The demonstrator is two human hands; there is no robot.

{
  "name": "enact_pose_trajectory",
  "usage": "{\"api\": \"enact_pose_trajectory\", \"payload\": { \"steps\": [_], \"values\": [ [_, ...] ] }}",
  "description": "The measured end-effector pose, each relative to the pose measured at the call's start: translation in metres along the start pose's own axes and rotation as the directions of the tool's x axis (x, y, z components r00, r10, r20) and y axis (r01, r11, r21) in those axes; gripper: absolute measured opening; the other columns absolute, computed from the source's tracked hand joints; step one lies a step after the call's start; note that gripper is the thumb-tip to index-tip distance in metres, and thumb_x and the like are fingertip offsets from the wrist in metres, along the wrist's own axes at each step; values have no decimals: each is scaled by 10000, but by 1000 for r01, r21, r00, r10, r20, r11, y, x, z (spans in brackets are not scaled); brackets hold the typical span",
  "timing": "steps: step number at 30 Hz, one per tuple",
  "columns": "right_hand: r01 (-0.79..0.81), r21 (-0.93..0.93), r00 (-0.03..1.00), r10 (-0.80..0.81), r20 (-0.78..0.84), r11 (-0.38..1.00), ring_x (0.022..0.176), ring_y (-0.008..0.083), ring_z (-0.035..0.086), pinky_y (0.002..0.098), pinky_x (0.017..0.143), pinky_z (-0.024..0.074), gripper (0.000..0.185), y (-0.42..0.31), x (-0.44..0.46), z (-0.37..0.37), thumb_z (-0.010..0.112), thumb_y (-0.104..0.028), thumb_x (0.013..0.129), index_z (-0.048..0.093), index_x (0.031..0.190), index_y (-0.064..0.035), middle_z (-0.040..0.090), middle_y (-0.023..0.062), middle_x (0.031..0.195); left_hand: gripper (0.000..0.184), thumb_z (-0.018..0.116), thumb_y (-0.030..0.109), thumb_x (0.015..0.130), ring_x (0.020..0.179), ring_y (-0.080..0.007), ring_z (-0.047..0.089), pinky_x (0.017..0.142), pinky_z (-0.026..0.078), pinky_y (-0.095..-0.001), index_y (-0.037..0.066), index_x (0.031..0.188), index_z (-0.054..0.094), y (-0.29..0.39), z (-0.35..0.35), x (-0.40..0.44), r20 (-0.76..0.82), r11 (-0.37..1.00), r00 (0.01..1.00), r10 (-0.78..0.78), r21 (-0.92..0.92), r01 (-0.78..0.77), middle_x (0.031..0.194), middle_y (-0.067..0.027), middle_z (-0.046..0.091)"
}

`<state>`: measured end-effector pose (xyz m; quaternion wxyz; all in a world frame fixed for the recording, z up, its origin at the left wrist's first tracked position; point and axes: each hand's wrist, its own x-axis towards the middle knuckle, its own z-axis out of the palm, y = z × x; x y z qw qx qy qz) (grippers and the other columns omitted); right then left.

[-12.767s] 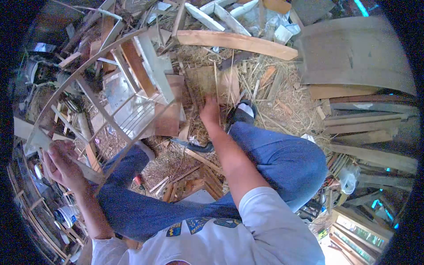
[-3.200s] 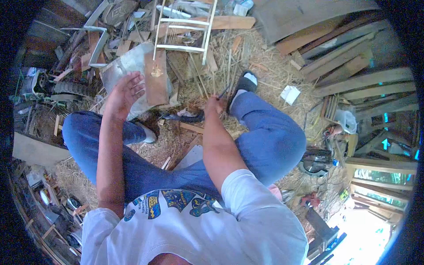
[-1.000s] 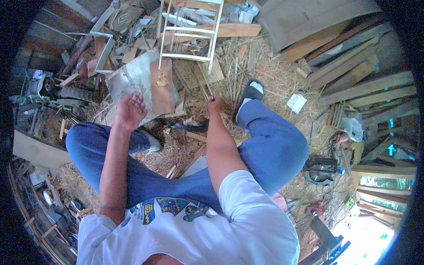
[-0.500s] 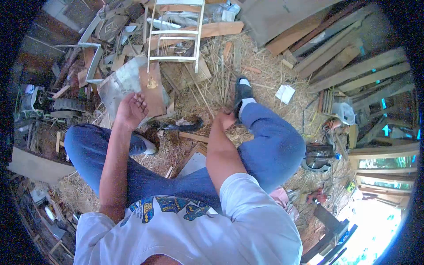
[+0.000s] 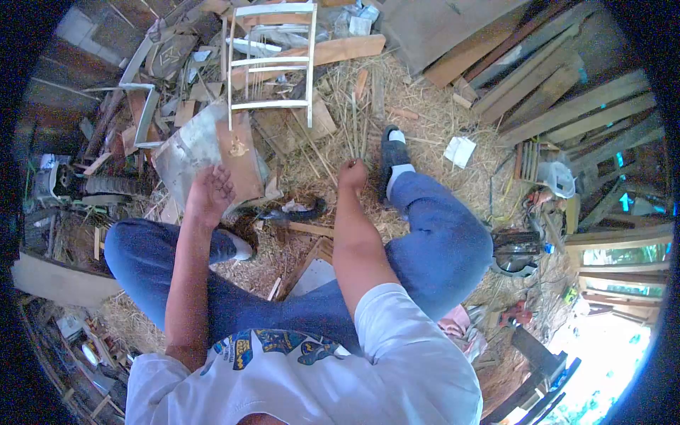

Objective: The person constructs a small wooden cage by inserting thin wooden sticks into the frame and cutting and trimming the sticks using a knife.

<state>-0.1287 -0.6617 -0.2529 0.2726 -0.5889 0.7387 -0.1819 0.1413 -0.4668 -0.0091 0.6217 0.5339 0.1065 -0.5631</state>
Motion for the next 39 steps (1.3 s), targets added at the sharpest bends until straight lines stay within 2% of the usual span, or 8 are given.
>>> {"api": "enact_pose_trajectory", "payload": {
  "steps": [7,14,20,26,28,32,35,39],
  "values": [
    [90,-11,991,-91,-100,996,825,346,682,438,732,541,159,24,48,47,715,-121,795,689,927,-36,693,170,859,249,493,376,1023,819,-181,592,774,483,-328,151,1004,598,-5,16,-10,-52,999,999,-13,49,16,952,-6,654],
    [3,-51,1000,-2,21,999,775,360,659,450,696,516,100,23,70,64,692,-100,819,636,870,-35,661,178,832,281,473,375,1033,810,-152,608,761,474,-310,133,1093,601,-5,33,-8,-98,997,995,24,80,-16,976,0,660],
    [199,84,978,-193,-75,976,816,361,675,451,720,525,64,22,55,49,658,-81,860,639,877,-22,660,188,836,280,471,372,1034,815,-150,606,766,478,-316,132,1111,593,-13,42,-11,-129,997,992,19,74,-10,986,-5,658],
    [104,153,991,-115,64,983,859,364,689,419,753,544,149,23,50,47,629,-127,891,686,965,-12,695,207,874,288,484,386,1029,830,-161,605,772,478,-317,133,1114,590,-20,58,-28,-120,997,990,68,35,-64,1008,-14,654],
    [70,101,991,-80,105,992,879,419,672,495,742,525,172,17,45,40,634,-153,894,684,1028,-57,697,224,943,292,499,391,1023,837,-166,605,775,478,-320,130,1117,588,-22,61,-35,-111,997,991,77,2,-78,1022,-17,652],
    [130,48,991,-132,39,990,914,414,672,487,757,524,184,6,39,29,628,-178,909,678,1044,-63,702,215,978,291,512,392,1017,839,-165,606,775,478,-320,130,1120,586,-29,61,-51,-81,991,989,122,-37,-126,1026,-14,651],
    [20,280,1000,-23,5,960,931,395,671,479,768,516,185,-13,32,12,631,-186,912,663,1048,-65,698,211,982,289,506,390,1019,840,-163,606,774,477,-318,131,1116,592,-34,66,-71,-122,984,981,153,-77,-163,1008,-10,651],
    [158,258,985,-133,-113,953,789,337,666,443,734,512,179,-10,50,18,651,-164,904,633,1023,-32,691,156,888,286,491,371,1027,834,-162,607,765,474,-315,120,1106,602,-40,58,-96,-157,958,964,215,-159,-240,974,-17,647]
  ]
}}
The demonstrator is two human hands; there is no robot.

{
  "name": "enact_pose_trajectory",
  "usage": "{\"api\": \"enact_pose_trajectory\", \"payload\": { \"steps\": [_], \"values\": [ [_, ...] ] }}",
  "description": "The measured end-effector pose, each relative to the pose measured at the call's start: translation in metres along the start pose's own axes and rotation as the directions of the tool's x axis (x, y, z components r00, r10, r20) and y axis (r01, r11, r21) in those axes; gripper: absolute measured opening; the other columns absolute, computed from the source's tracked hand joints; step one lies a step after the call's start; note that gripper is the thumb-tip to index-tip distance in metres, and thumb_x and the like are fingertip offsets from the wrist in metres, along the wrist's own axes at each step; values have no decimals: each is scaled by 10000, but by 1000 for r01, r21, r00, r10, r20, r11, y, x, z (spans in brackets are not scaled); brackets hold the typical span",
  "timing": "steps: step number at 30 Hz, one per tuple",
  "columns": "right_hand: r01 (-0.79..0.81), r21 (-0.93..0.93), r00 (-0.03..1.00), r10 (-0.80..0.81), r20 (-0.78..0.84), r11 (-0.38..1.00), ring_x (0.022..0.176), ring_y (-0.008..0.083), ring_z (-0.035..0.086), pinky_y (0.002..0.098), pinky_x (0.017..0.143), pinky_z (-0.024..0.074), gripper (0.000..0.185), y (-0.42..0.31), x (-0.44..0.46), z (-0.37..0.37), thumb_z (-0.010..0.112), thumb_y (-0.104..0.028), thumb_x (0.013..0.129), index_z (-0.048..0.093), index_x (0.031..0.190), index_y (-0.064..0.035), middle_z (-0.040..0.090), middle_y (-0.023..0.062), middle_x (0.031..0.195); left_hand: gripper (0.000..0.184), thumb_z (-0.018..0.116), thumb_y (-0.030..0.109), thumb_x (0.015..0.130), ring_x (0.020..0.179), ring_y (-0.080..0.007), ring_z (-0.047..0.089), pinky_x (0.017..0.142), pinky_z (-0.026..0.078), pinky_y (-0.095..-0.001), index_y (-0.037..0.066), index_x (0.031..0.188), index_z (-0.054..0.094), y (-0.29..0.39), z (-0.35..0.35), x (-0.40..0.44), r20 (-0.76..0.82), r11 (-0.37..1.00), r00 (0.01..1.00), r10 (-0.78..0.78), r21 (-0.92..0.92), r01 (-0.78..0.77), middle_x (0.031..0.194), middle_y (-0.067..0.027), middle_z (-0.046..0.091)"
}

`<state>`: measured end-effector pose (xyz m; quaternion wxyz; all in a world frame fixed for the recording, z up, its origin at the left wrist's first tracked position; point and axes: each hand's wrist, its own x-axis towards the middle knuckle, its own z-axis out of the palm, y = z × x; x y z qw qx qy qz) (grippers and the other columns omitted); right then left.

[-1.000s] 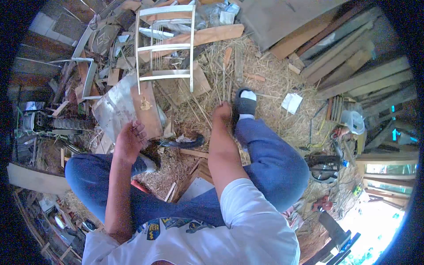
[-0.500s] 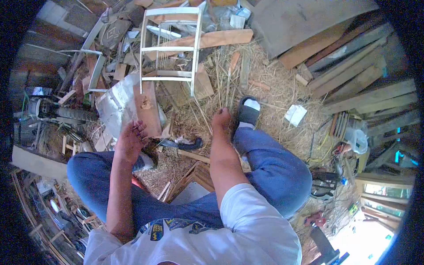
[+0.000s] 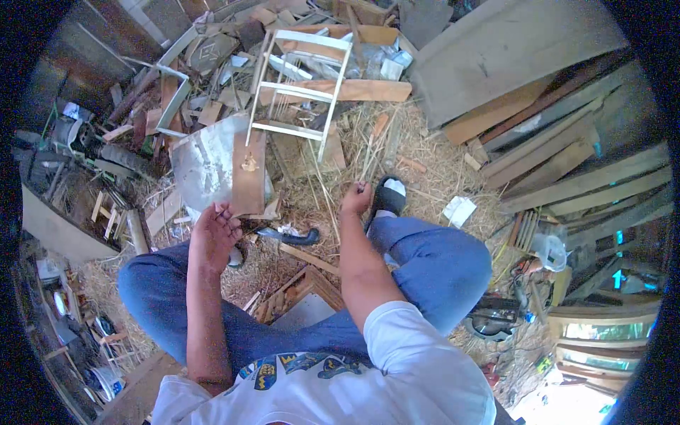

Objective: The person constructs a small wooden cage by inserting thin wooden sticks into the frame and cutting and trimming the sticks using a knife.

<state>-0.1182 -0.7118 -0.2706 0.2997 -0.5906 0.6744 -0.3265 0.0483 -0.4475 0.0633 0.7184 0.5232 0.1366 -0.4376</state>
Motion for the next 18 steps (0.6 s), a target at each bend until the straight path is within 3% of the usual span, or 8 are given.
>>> {"api": "enact_pose_trajectory", "payload": {
  "steps": [3,6,8,10,12,15,18],
  "values": [
    [-7,357,999,24,-41,934,726,213,629,350,673,502,156,-3,19,11,673,-150,897,630,976,-23,671,89,823,291,482,362,1032,836,-172,614,767,478,-321,109,1114,602,3,-14,-19,5,995,997,74,-66,-74,988,-14,646],
    [70,496,996,-84,6,866,680,182,622,337,657,501,187,-43,37,-2,668,-202,929,621,965,-25,665,72,762,293,479,355,1037,848,-179,616,773,477,-324,101,1126,594,6,-28,-32,-2,982,989,149,-113,-149,1012,-13,643],
    [-165,686,981,50,185,709,608,155,595,330,626,491,228,-107,27,-36,648,-246,963,625,985,-20,641,53,689,295,482,353,1037,855,-176,611,774,471,-322,94,1127,588,10,-35,-40,-15,974,983,181,-137,-182,1010,-17,639],
    [5,508,990,-75,118,861,561,114,560,291,582,461,228,-140,39,-40,629,-256,983,639,1001,-29,624,39,657,299,490,349,1035,859,-171,599,775,461,-318,83,1144,574,18,-35,-52,-2,967,977,212,-141,-210,1019,-27,631],
    [39,548,986,-120,113,836,562,91,545,254,562,434,217,-178,35,-52,623,-237,989,658,1049,-31,618,18,672,303,490,350,1034,861,-169,595,775,461,-318,82,1153,568,25,-35,-60,12,961,969,245,-139,-241,1022,-29,628],
    [-18,657,938,-215,272,754,640,60,543,241,587,428,313,-236,20,-78,684,-235,962,632,1193,-30,607,-17,765,309,492,351,1032,866,-166,591,777,461,-318,80,1163,563,37,-39,-67,35,949,954,298,-122,-292,1024,-30,624],
    [79,642,927,-293,234,763,638,70,549,240,578,432,304,-281,-5,-99,685,-163,946,634,1196,3,613,-1,756,307,500,349,1026,876,-164,589,781,461,-319,81,1161,564,47,-44,-67,72,941,941,330,-100,-322,1024,-30,623]
  ]
}}
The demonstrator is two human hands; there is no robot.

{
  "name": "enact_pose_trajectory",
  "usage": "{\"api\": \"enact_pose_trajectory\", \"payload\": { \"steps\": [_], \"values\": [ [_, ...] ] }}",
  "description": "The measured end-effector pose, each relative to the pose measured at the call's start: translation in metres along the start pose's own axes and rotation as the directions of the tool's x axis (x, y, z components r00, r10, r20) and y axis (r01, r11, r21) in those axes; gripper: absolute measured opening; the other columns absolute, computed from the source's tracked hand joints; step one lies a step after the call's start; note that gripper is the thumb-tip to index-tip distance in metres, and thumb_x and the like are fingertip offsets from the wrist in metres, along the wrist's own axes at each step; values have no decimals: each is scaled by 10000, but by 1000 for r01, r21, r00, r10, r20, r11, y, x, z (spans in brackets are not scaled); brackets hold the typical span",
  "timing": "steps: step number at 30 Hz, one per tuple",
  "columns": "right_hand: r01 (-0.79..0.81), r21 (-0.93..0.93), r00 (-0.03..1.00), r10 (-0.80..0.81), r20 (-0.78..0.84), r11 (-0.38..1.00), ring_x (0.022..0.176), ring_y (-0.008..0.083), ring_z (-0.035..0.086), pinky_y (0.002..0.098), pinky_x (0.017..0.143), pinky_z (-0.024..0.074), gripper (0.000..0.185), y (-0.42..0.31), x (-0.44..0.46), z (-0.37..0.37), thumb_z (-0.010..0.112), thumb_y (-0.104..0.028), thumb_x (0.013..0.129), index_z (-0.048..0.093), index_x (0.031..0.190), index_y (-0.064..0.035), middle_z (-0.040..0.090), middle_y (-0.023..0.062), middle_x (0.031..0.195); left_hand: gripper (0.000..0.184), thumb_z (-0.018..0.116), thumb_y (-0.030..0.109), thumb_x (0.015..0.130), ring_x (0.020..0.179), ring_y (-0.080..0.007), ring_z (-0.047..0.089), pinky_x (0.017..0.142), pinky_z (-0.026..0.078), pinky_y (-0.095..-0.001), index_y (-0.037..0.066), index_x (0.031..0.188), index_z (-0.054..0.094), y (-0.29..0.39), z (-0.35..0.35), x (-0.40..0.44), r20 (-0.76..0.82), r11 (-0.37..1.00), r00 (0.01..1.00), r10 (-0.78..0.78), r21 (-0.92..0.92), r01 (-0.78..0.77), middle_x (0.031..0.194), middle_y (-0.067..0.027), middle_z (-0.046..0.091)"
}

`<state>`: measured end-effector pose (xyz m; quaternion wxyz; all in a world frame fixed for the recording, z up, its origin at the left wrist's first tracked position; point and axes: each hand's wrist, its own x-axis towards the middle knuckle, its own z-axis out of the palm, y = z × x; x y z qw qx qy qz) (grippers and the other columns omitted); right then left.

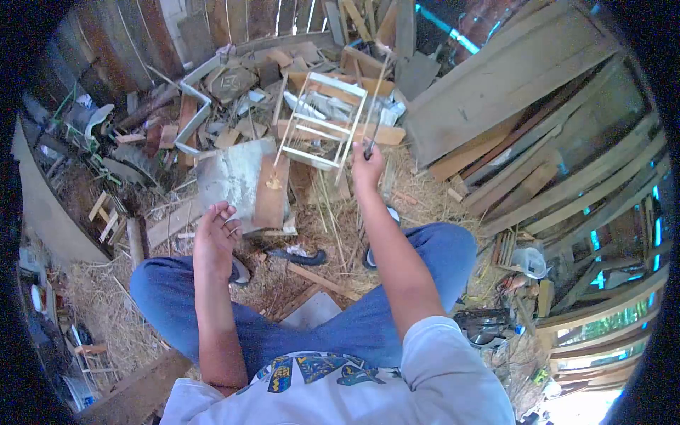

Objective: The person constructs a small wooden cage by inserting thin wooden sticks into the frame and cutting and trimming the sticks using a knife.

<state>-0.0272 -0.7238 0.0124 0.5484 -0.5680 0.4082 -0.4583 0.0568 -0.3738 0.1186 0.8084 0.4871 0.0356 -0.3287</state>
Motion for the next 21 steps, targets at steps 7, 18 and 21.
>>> {"api": "enact_pose_trajectory", "payload": {
  "steps": [7,18,21],
  "values": [
    [77,26,975,-81,205,997,645,59,528,226,593,399,318,-65,-37,20,725,-184,925,627,1202,-62,571,-31,764,308,513,350,1012,868,-169,596,784,458,-318,82,1151,578,10,-10,-1,30,1000,1000,8,-20,-7,1015,-33,634],
    [-12,35,859,-7,511,999,701,69,589,227,656,468,126,-129,-81,30,703,-126,938,640,999,-35,628,-6,786,274,553,266,1022,907,-133,590,833,463,-296,9,1072,634,78,24,11,333,673,840,427,504,-542,1000,-40,660],
    [-7,-25,826,20,564,1000,697,75,591,239,659,480,142,-128,-90,32,701,-118,936,638,1018,-22,635,1,806,297,552,240,1030,933,-145,615,865,484,-306,-14,1160,634,88,38,48,515,569,808,285,588,-575,1056,-58,684]
  ]
}}
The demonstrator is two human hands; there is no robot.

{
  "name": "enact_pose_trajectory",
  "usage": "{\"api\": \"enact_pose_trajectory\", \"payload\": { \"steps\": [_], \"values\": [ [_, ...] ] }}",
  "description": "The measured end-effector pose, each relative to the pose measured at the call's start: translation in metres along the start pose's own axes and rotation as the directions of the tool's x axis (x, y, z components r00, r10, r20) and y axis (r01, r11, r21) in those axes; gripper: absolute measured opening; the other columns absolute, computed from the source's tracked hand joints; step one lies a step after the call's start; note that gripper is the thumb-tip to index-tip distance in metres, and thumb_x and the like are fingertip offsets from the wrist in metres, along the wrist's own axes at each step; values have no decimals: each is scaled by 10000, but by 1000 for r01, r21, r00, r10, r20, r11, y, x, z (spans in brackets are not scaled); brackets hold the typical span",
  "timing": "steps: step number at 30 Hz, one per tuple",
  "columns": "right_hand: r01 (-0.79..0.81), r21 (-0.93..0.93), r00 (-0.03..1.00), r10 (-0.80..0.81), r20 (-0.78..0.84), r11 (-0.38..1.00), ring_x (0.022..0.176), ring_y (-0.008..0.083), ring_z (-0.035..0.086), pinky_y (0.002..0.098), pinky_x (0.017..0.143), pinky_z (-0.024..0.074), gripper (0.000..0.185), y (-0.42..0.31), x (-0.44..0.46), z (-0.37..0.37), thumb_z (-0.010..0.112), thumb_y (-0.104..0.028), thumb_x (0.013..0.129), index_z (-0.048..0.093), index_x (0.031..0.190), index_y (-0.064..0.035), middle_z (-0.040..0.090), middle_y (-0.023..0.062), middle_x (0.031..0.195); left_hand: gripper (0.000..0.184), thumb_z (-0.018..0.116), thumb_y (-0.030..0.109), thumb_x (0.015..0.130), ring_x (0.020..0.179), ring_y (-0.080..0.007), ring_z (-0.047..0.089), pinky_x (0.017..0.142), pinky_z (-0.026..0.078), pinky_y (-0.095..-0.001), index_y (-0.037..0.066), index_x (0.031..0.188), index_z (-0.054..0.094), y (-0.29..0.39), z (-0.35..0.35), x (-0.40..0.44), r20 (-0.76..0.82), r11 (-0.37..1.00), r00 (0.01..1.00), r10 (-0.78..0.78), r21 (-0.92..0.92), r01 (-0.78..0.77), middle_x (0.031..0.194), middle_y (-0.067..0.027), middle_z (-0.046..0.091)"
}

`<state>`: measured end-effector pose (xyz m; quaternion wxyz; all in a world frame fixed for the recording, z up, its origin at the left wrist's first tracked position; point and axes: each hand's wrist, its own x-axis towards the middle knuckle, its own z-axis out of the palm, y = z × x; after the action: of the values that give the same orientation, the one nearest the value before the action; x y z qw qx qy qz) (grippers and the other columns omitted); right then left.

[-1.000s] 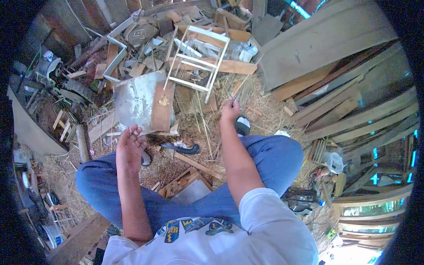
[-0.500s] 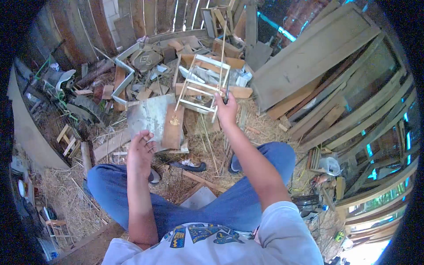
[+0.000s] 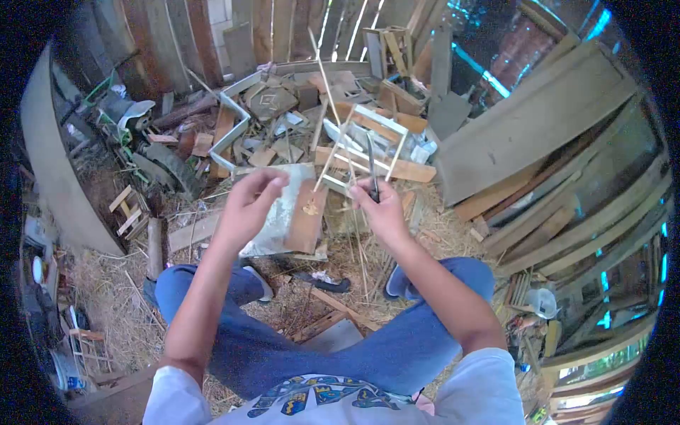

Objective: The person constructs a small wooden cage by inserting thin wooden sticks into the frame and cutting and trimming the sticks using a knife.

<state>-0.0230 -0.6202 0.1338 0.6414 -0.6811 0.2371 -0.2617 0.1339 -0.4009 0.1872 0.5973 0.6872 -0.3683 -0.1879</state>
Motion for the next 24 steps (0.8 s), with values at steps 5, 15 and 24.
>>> {"api": "enact_pose_trajectory", "payload": {
  "steps": [5,15,24],
  "values": [
    [-139,65,984,130,125,988,691,76,606,227,627,464,168,7,-17,21,724,-118,921,644,1037,-27,659,5,840,408,553,257,1034,978,-168,651,881,507,-310,4,1354,565,-38,16,32,9,955,991,-136,-265,134,1200,-100,686],
    [-277,21,922,260,287,960,676,70,600,224,593,442,149,49,-33,20,711,-132,937,624,1012,-37,647,-3,816,182,647,206,982,820,-119,631,756,521,-288,90,1118,614,-82,52,56,12,834,919,-394,-416,363,974,-7,664],
    [-279,-17,946,278,165,960,652,40,552,218,613,417,164,75,-42,-2,686,-199,961,639,910,-50,641,-20,722,95,645,153,973,808,-163,612,768,536,-327,95,1013,582,-86,37,90,-237,712,848,-474,-669,211,921,-34,616]
  ]
}}
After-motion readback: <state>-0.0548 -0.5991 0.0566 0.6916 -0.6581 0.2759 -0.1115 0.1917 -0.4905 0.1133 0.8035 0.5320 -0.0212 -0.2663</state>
